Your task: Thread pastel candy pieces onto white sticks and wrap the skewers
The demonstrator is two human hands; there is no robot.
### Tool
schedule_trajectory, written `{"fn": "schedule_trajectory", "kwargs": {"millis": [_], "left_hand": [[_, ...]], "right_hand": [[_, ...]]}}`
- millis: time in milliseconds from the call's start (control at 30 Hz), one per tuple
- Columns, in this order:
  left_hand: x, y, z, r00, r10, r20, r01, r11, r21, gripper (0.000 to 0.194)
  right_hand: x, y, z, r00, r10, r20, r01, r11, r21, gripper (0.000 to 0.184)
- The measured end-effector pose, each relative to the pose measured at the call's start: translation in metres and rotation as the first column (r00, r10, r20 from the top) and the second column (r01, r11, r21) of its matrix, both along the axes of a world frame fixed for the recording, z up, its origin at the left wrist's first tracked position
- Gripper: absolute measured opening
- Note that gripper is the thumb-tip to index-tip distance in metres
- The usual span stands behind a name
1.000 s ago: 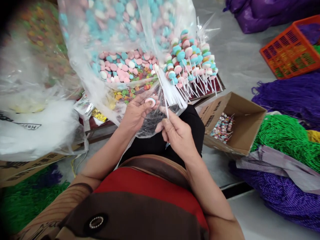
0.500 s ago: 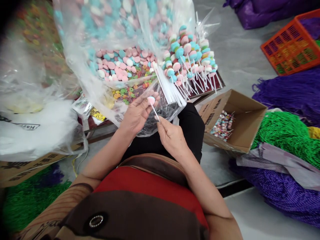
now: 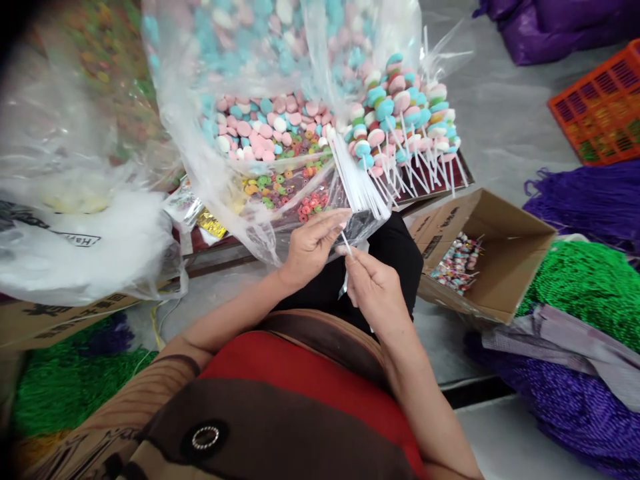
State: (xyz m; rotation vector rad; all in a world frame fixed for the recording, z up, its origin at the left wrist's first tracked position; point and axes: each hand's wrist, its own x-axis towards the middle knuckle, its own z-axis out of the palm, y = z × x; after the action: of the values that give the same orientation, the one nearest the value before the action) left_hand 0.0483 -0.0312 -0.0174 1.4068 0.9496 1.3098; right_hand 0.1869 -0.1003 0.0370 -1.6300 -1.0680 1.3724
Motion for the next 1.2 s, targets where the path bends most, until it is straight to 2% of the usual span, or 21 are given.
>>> {"fn": "schedule_trajectory", "kwargs": {"millis": [133, 200, 300, 400, 467, 533, 600, 667, 700, 767, 833, 933, 1033, 1100, 1200], "left_hand": [[0.006, -0.009, 0.001, 0.994, -0.101, -0.048, 0.104, 0.992, 0.075, 0.029], [0.008, -0.013, 0.001, 0.986, -0.151, -0.065, 0.159, 0.979, 0.126, 0.033], [0.002, -0.012, 0.004, 0.975, -0.18, -0.129, 0.205, 0.954, 0.22, 0.036], [-0.026, 0.001, 0.017, 0.955, -0.112, -0.274, 0.195, 0.935, 0.296, 0.038], [-0.057, 0.018, 0.026, 0.909, 0.013, -0.417, 0.125, 0.945, 0.303, 0.037], [-0.09, 0.04, 0.03, 0.786, 0.154, -0.599, 0.025, 0.96, 0.279, 0.036], [-0.118, 0.063, 0.026, 0.579, 0.229, -0.782, -0.032, 0.965, 0.259, 0.035], [-0.136, 0.083, 0.016, 0.375, 0.229, -0.898, -0.041, 0.972, 0.231, 0.034], [-0.141, 0.091, 0.01, 0.297, 0.203, -0.933, -0.017, 0.978, 0.207, 0.033], [-0.145, 0.1, 0.001, 0.189, 0.159, -0.969, 0.046, 0.984, 0.17, 0.032], [-0.146, 0.102, -0.002, 0.133, 0.135, -0.982, 0.115, 0.982, 0.151, 0.032], [-0.146, 0.095, 0.002, 0.092, 0.113, -0.989, 0.182, 0.975, 0.128, 0.03], [-0.149, 0.085, 0.008, 0.089, 0.094, -0.992, 0.203, 0.973, 0.11, 0.026], [-0.152, 0.08, 0.009, 0.121, 0.086, -0.989, 0.199, 0.974, 0.109, 0.023], [-0.156, 0.077, 0.01, 0.222, 0.085, -0.971, 0.155, 0.981, 0.121, 0.02]], "right_hand": [[-0.008, 0.006, -0.014, 0.995, -0.083, -0.06, 0.086, 0.995, 0.047, 0.042], [-0.01, 0.014, -0.023, 0.986, -0.118, -0.121, 0.127, 0.99, 0.064, 0.049], [-0.012, 0.025, -0.035, 0.976, -0.1, -0.193, 0.12, 0.989, 0.092, 0.057], [-0.009, 0.03, -0.037, 0.962, -0.098, -0.254, 0.123, 0.989, 0.085, 0.055], [-0.005, 0.03, -0.034, 0.954, -0.135, -0.268, 0.16, 0.984, 0.073, 0.049], [-0.002, 0.027, -0.03, 0.95, -0.16, -0.267, 0.185, 0.98, 0.07, 0.045], [-0.001, 0.024, -0.027, 0.951, -0.157, -0.264, 0.18, 0.982, 0.064, 0.044], [-0.003, 0.022, -0.026, 0.958, -0.135, -0.253, 0.153, 0.987, 0.052, 0.045], [-0.004, 0.021, -0.026, 0.962, -0.123, -0.245, 0.139, 0.989, 0.048, 0.046], [-0.006, 0.02, -0.027, 0.966, -0.109, -0.235, 0.123, 0.991, 0.044, 0.047], [-0.007, 0.02, -0.029, 0.966, -0.113, -0.234, 0.126, 0.991, 0.042, 0.048], [-0.006, 0.021, -0.03, 0.965, -0.126, -0.231, 0.139, 0.989, 0.041, 0.05], [-0.006, 0.02, -0.032, 0.966, -0.129, -0.226, 0.14, 0.989, 0.035, 0.05], [-0.008, 0.019, -0.032, 0.967, -0.12, -0.226, 0.131, 0.991, 0.031, 0.05], [-0.009, 0.018, -0.032, 0.971, -0.098, -0.22, 0.107, 0.994, 0.03, 0.049]]}}
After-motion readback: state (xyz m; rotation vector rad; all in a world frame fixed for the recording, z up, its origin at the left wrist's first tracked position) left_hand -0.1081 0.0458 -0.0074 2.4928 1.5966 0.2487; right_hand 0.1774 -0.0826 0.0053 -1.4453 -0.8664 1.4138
